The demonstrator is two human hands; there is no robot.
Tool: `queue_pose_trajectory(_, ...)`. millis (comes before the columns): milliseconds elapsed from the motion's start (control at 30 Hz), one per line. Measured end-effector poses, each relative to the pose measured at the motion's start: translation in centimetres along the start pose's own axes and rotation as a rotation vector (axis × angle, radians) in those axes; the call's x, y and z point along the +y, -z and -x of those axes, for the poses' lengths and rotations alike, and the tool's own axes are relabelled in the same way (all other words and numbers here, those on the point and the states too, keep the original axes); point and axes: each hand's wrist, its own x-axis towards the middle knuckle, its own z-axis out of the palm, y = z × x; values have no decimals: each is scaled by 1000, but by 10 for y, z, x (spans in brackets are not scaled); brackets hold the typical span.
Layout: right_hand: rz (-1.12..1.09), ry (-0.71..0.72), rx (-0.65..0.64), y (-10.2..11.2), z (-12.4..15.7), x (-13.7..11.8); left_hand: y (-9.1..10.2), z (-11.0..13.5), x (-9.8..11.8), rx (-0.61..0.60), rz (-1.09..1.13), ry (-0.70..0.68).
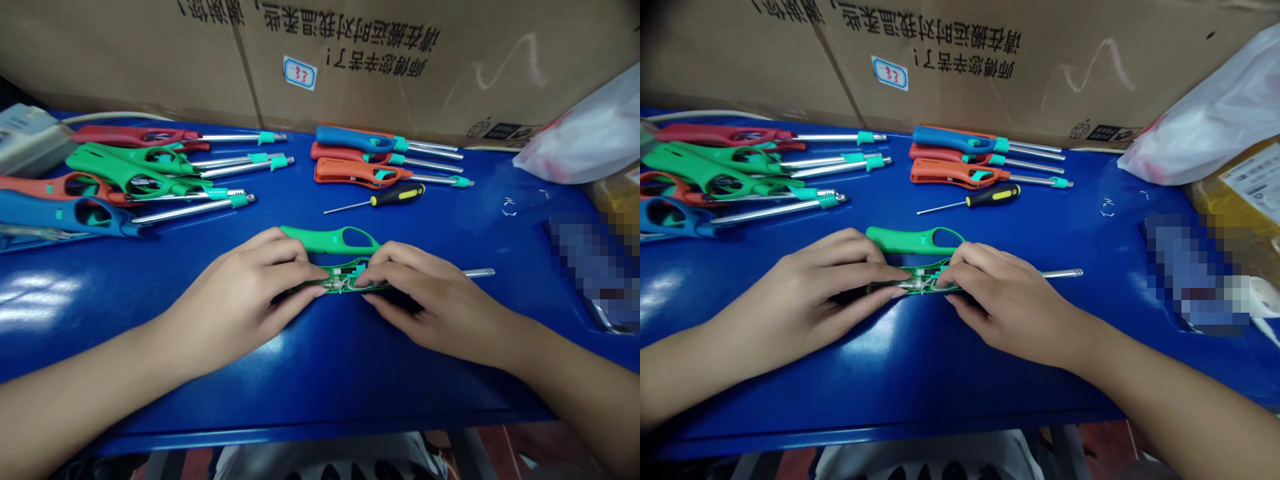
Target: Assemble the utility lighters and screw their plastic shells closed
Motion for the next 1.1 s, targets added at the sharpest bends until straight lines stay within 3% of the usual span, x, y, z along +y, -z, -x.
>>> queue_pose_trajectory(333, -63, -60, 77, -3, -4, -4, -1, -2, 1, -11, 24, -13)
queue_pose_trajectory(733, 35, -103, -92, 15, -3, -15, -8, 0, 10, -37, 45, -61)
queue_pose_trajectory(1100, -45, -126, -82, 16, -5, -12, -8, 0, 10, -43, 58, -55)
